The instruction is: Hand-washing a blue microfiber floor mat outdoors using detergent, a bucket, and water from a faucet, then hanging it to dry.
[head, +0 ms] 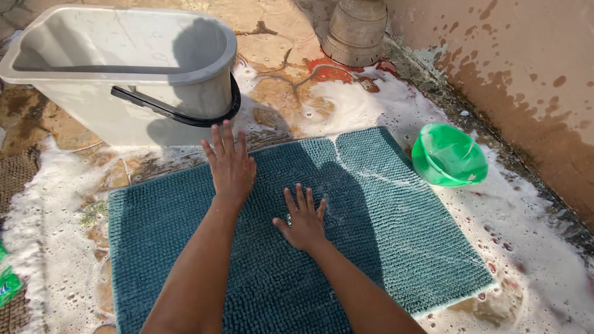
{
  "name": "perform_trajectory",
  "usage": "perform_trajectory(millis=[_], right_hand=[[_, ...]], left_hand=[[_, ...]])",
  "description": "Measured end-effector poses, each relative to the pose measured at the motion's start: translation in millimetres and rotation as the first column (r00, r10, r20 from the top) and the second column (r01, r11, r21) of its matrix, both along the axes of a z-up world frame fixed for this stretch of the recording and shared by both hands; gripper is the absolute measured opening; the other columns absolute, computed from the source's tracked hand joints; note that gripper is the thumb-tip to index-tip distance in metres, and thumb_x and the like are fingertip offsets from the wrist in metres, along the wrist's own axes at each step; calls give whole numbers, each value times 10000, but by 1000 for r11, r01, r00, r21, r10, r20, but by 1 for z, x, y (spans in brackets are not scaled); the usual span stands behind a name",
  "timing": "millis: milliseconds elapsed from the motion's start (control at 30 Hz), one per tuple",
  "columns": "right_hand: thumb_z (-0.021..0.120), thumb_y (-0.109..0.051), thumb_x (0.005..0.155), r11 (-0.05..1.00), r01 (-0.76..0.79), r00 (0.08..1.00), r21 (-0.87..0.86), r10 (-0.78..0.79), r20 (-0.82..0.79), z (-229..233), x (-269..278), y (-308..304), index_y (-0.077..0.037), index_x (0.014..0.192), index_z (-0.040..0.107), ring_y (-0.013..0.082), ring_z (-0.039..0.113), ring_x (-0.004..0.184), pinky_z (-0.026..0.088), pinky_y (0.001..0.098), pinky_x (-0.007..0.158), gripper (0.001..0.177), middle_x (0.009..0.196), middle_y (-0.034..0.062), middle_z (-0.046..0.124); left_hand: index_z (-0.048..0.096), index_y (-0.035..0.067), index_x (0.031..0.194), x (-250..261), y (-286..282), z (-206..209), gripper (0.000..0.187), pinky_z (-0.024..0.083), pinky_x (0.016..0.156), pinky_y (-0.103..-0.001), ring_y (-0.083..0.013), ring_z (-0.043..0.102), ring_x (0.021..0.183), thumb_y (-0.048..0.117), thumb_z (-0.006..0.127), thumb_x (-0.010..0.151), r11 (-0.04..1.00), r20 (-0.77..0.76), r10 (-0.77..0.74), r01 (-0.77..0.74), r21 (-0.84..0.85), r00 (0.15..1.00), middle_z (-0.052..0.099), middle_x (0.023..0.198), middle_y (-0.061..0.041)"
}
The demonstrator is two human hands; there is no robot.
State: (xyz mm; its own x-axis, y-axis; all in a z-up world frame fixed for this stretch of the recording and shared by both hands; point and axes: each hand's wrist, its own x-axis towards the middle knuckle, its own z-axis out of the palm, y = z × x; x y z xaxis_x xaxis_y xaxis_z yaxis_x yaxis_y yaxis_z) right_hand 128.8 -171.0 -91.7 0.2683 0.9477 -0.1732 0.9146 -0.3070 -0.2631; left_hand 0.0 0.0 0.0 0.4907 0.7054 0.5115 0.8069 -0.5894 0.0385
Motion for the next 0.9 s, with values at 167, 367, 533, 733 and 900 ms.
perform_trajectory(millis=[167, 367, 533, 733, 900], right_hand=[[227, -872, 901, 997, -34, 971, 71, 16, 239, -32, -27, -23, -249, 1638, -77, 403, -194, 1542, -141, 736, 1112, 1011, 1683, 128, -186], [205, -903, 815, 944, 23, 989, -328, -69, -130, -13, -27, -14, -336, 1623, -186, 339, -306, 1545, -214, 724, 1120, 1062, 1695, 46, -318], [269, -906, 752, 871, -134, 953, -472, -17, -302, 12, 19, 4, -347, 1610, -197, 346, -339, 1540, -177, 725, 1134, 1125, 1696, 49, -344], [571, -850, 758, 932, 119, 246, -342, -361, -900, 180, 8, -8, -345, 1617, -80, 303, 39, 1607, 141, 529, 1291, 1190, 1725, 58, 49], [452, -708, 874, 677, 537, 99, -503, -643, -759, 380, -46, -60, -281, 1639, 127, 313, 411, 1438, 485, 567, 1025, 934, 1647, 60, 315]], left_hand=[[406, -5, 1583, -5, 100, 70, 907, 134, 1227, -597, -415, 228, 1518, 265, 751, 789, 980, -70, 26, -11, 198, 997, 311, 1611, -242], [592, 28, 1338, 3, 143, 65, 473, 389, 1034, -499, -342, 552, 1201, 160, 713, 900, 994, -54, 59, -54, 90, 997, 615, 1222, -156], [738, 87, 909, -44, 55, 78, 115, 487, 835, -447, -304, 625, 987, 62, 672, 819, 999, -25, 32, -32, -13, 999, 661, 1004, -111], [703, 43, 888, -83, -87, 189, 115, 485, 773, -463, -320, 598, 879, 6, 677, 782, 953, 179, -33, 84, -290, 983, 606, 912, -93], [677, 52, 1055, -90, -189, 378, 484, 479, 793, -478, -337, 578, 898, -44, 772, 590, 663, 297, 152, 126, -738, 943, 586, 973, -97]])
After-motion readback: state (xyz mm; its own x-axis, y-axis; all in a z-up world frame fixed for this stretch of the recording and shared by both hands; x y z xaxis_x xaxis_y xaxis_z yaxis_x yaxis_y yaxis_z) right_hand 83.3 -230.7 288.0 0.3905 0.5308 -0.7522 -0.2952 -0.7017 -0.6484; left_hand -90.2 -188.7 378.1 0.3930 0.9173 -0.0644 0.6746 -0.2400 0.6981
